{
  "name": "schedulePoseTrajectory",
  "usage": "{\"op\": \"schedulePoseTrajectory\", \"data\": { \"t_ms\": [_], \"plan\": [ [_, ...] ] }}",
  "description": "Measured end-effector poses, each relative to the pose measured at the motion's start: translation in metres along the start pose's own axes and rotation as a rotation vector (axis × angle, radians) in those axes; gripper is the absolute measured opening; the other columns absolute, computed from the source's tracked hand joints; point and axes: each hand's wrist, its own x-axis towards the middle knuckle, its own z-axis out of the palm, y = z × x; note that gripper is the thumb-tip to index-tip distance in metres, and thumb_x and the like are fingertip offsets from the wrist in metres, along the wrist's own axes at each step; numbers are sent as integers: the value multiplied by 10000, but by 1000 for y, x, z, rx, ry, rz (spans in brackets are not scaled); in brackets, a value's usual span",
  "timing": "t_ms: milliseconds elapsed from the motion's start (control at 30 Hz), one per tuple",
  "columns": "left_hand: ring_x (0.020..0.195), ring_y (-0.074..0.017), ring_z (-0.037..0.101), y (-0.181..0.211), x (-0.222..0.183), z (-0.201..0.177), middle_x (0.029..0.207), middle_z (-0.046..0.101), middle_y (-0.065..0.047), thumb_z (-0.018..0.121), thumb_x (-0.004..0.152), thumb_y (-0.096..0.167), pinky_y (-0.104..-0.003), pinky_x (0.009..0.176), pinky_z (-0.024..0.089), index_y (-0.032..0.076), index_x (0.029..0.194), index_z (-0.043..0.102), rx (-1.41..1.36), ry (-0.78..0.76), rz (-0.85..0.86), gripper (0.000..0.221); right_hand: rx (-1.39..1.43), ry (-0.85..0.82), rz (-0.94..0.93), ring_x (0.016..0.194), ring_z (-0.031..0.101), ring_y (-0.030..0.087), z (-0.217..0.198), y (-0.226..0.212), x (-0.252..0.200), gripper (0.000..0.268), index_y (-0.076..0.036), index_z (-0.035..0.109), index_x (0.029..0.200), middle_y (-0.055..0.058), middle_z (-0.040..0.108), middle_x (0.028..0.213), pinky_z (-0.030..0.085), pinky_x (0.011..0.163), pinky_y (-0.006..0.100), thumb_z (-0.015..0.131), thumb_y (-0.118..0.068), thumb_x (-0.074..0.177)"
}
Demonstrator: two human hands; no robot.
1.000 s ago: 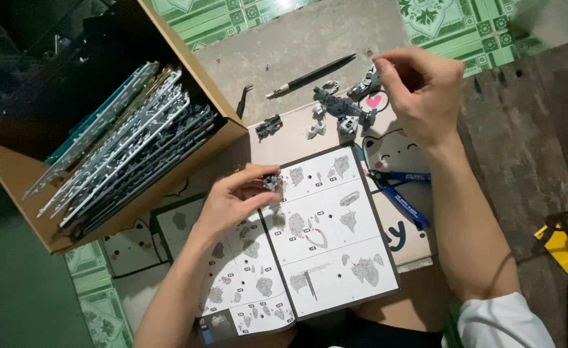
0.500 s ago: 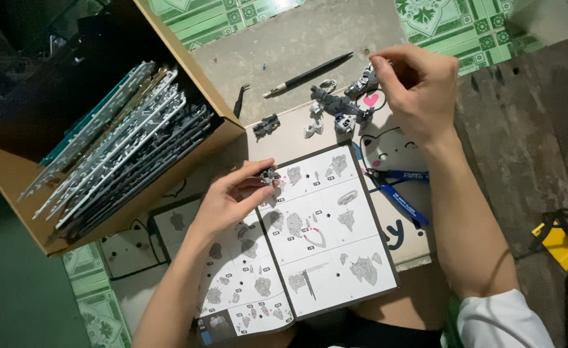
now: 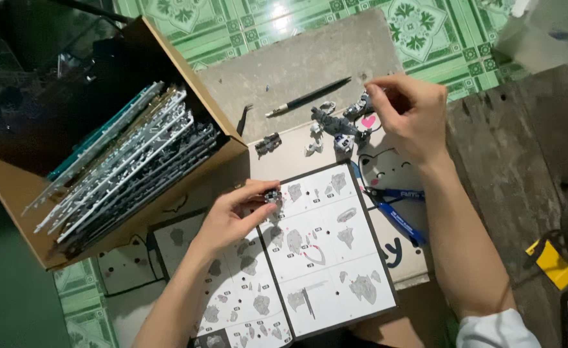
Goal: The person assembles an action figure by hand following a printed instruction manual. The person snaps small plastic parts together, refers to the manual, and uses a pair of snips to remove a piece from a plastic sprue.
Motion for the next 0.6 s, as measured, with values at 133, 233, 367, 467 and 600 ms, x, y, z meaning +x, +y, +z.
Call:
{"op": "schedulePoseTrajectory", "data": {
  "t_ms": [133, 233, 367, 467, 600],
  "plan": [
    [960, -329, 680, -7, 1, -1, 1148, 667, -223, 712, 787, -5, -418, 754, 595, 15, 1216, 628, 9, -12, 14, 438, 31, -7, 9, 490, 438, 126, 1, -5, 0, 86, 4, 717, 989, 105, 556, 563, 327, 445, 229, 631, 7, 996],
    [979, -235, 671, -9, 1, -2, 1170, 675, -164, 714, 796, 4, -348, 794, 590, 32, 1214, 640, -1, 2, 18, 425, -17, -22, 14, 439, 441, 115, 2, 0, 1, 64, -22, 730, 954, 84, 532, 514, 313, 415, 212, 671, -2, 968],
    [987, -274, 669, -2, 1, -1, 1148, 675, -189, 728, 776, -6, -396, 807, 586, 17, 1211, 636, -2, -34, 24, 446, -20, -40, 59, 441, 424, 108, 0, -3, -1, 73, -22, 725, 972, 78, 534, 515, 308, 418, 216, 653, -23, 979],
    [993, -312, 662, -2, 2, -1, 1106, 670, -215, 729, 775, -6, -442, 817, 577, 3, 1206, 634, 21, -46, 42, 441, -12, -42, 46, 457, 426, 116, 1, -6, 0, 73, -9, 717, 991, 87, 539, 531, 306, 428, 222, 645, -19, 995],
    [1003, -241, 655, 1, -1, -1, 1099, 679, -161, 691, 822, 27, -393, 854, 565, 45, 1206, 650, 25, -51, -1, 386, -17, -21, 25, 464, 428, 106, 3, 2, -3, 55, -10, 727, 989, 87, 542, 533, 308, 430, 217, 675, 5, 987]
  ]
}}
